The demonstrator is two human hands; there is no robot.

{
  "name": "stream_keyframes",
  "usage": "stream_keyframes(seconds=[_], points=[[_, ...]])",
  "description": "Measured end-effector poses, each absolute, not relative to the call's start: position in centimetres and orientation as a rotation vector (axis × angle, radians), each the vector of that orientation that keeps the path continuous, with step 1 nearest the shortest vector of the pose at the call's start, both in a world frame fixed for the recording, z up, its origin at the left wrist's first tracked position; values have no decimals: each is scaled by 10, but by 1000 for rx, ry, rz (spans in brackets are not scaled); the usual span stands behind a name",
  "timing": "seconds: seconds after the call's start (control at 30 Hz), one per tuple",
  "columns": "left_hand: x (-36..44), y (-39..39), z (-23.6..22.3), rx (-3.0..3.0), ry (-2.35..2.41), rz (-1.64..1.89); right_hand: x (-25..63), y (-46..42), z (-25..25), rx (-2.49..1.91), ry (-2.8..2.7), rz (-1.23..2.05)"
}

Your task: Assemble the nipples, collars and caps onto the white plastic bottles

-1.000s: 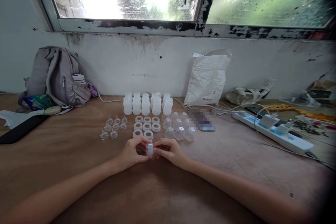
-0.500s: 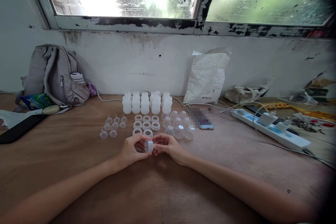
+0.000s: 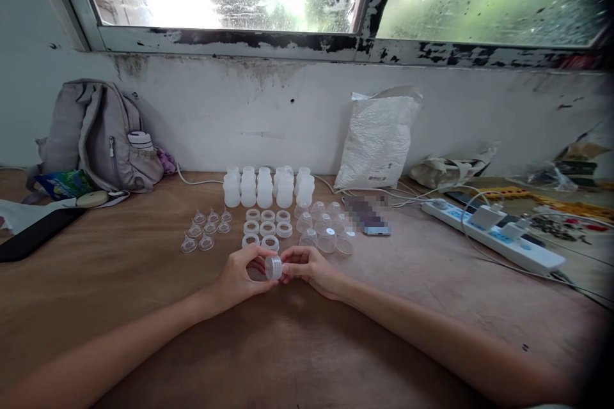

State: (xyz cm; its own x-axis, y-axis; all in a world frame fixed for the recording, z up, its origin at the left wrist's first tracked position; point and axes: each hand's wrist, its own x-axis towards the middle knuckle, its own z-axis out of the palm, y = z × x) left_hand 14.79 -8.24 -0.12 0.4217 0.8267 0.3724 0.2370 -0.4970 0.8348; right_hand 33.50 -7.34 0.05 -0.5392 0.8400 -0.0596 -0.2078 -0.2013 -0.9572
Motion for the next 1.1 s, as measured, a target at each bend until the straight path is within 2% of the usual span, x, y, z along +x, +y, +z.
stream_keyframes(seconds=[0.23,0.8,1.1], points=[[148,-83,0,1963,874,1067,337,-72,1,-780,-1289,1885],[149,-78,-1,1810,845,962,331,-74,-3,-751,-1238,1780],[149,-77,-2,1675,764,945,326,-79,-4,-757,-1471,1584]])
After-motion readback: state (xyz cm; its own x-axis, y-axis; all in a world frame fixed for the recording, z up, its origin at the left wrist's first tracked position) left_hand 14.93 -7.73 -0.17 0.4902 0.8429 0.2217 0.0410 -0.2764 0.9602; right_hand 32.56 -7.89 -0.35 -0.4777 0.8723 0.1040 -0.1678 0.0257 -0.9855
